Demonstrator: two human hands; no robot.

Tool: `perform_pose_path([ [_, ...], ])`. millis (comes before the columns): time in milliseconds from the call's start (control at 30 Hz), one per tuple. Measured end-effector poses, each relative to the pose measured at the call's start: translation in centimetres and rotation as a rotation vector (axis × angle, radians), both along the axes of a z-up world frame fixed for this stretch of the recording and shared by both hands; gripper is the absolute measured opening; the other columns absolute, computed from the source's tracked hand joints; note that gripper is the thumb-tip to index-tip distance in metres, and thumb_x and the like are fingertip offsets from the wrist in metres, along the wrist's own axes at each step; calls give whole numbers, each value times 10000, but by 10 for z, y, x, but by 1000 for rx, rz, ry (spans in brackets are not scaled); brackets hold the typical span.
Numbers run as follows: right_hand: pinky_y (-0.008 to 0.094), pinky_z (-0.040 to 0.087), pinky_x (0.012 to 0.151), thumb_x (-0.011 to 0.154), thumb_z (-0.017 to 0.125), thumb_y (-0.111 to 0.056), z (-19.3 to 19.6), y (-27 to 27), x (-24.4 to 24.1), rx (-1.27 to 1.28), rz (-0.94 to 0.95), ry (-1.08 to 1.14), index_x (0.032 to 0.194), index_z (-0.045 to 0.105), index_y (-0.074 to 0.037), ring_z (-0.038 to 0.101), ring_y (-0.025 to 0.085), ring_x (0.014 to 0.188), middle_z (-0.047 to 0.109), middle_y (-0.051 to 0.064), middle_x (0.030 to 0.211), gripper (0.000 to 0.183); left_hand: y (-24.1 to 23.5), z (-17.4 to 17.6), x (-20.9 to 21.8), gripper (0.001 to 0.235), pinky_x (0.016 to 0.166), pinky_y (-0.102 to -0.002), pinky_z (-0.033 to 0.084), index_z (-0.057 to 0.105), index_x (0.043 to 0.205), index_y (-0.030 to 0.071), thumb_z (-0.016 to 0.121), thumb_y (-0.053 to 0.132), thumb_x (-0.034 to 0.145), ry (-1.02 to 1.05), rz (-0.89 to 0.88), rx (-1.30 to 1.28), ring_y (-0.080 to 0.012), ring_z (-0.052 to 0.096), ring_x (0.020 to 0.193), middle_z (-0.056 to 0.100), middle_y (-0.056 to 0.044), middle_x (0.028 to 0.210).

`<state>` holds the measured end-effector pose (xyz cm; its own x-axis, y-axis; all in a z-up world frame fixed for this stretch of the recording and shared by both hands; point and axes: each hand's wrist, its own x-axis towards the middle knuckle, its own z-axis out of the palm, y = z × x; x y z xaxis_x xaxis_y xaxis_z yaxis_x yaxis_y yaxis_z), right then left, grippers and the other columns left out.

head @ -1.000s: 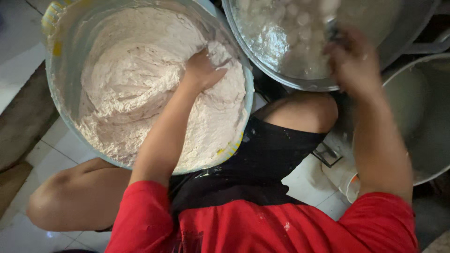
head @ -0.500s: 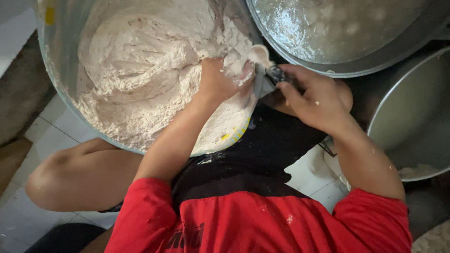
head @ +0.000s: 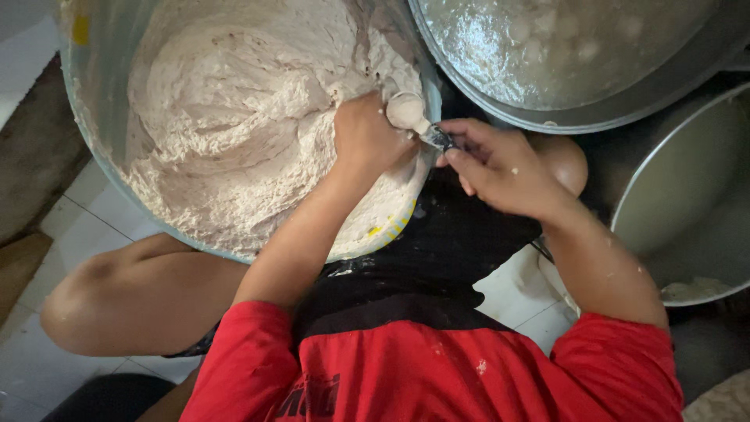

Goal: The person scoops dough from a large basin using a small scoop and transfers it into a metal tray. They repeat this action continuously, portioning the dough into smaller pieces.

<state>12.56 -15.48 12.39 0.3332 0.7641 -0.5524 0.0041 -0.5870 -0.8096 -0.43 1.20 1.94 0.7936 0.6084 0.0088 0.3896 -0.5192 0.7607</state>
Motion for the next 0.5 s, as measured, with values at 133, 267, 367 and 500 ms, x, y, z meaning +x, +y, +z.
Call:
perform_pose_path([
  [133,286,492,577,1013,654,-151,-9,7,31,-8,-139,-179,1424,593,-53,611,128,672,665,59,959,427,1,-11,-7,501,647,-515,535,739,862,40,887,490,701,96,20,129,-430,684,693,706,-198,731],
  [267,411,571,843,972,716,-37,-20,25,67,303,107,-948,1369,624,10,716,346,989,698,214,1141,410,5,-24,-12,485,683,-478,557,723,956,58,837,485,755,41,23,-77,-400,696,729,702,-181,766],
  [367,461,573,864,957,762,-58,-27,36,75,213,101,-956,1230,659,-2,713,412,1007,716,221,1162,297,4,-28,-16,281,594,-494,512,810,966,218,836,379,736,-61,-179,181,-400,668,648,697,-171,711],
  [500,409,580,811,973,715,-14,-22,28,72,226,37,-849,1286,627,15,734,328,949,706,221,1175,326,0,-27,-9,319,587,-484,499,806,1034,153,817,233,725,-208,-260,278,-393,652,644,728,-150,773],
])
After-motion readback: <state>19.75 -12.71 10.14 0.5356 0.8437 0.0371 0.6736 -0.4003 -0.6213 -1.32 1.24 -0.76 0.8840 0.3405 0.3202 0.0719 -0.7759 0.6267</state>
